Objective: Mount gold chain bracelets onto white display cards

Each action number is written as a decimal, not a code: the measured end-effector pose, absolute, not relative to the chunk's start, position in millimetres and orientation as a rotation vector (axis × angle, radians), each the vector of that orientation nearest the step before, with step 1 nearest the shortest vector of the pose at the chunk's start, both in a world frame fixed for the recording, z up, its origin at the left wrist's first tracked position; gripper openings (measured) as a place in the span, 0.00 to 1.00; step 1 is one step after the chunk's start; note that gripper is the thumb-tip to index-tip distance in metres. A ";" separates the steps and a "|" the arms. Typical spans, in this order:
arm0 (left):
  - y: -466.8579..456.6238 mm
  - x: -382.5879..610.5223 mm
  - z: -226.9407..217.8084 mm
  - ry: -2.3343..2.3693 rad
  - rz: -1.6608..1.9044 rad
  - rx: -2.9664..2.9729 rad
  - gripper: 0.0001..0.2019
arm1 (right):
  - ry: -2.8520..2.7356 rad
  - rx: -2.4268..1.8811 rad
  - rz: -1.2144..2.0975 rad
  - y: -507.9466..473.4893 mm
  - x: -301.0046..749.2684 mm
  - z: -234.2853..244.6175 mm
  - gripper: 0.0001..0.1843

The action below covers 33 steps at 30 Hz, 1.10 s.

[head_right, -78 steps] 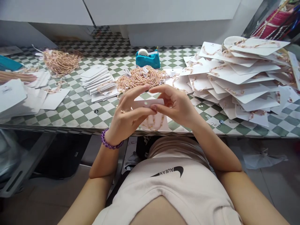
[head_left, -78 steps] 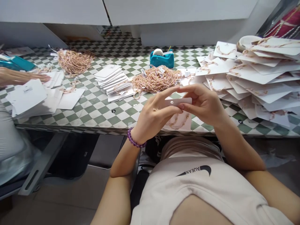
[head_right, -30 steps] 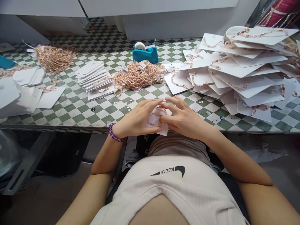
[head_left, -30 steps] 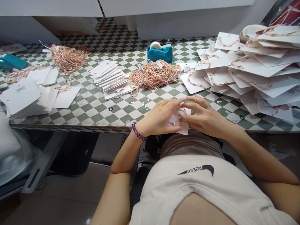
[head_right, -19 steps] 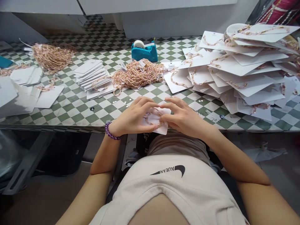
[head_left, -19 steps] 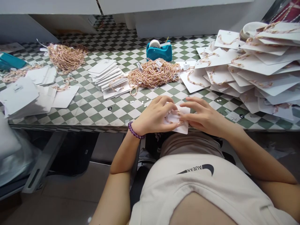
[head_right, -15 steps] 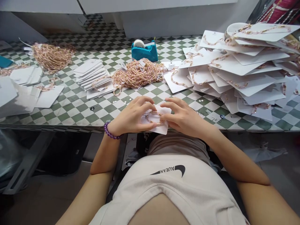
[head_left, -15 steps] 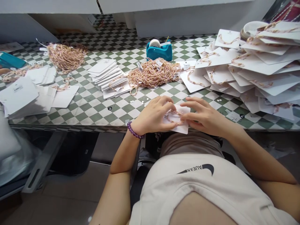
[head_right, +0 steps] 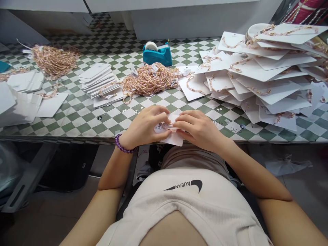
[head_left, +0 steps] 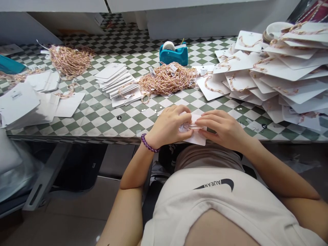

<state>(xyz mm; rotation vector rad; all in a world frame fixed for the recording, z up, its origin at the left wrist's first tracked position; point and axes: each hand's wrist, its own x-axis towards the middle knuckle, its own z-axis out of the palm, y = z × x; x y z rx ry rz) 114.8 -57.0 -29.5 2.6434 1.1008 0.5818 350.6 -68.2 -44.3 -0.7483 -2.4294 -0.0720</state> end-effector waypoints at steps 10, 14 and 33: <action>-56.5 109.8 -34.2 1.068 0.609 2.651 0.10 | -2.368 -0.836 0.004 -77.2 338.9 -44.1 0.09; -56.1 84.0 -21.2 1.202 0.601 2.589 0.19 | -2.357 -0.816 0.074 -73.9 340.2 -45.6 0.09; -57.7 82.5 -7.6 1.639 0.502 2.306 0.04 | -2.359 -0.755 0.081 -71.8 340.7 -45.9 0.08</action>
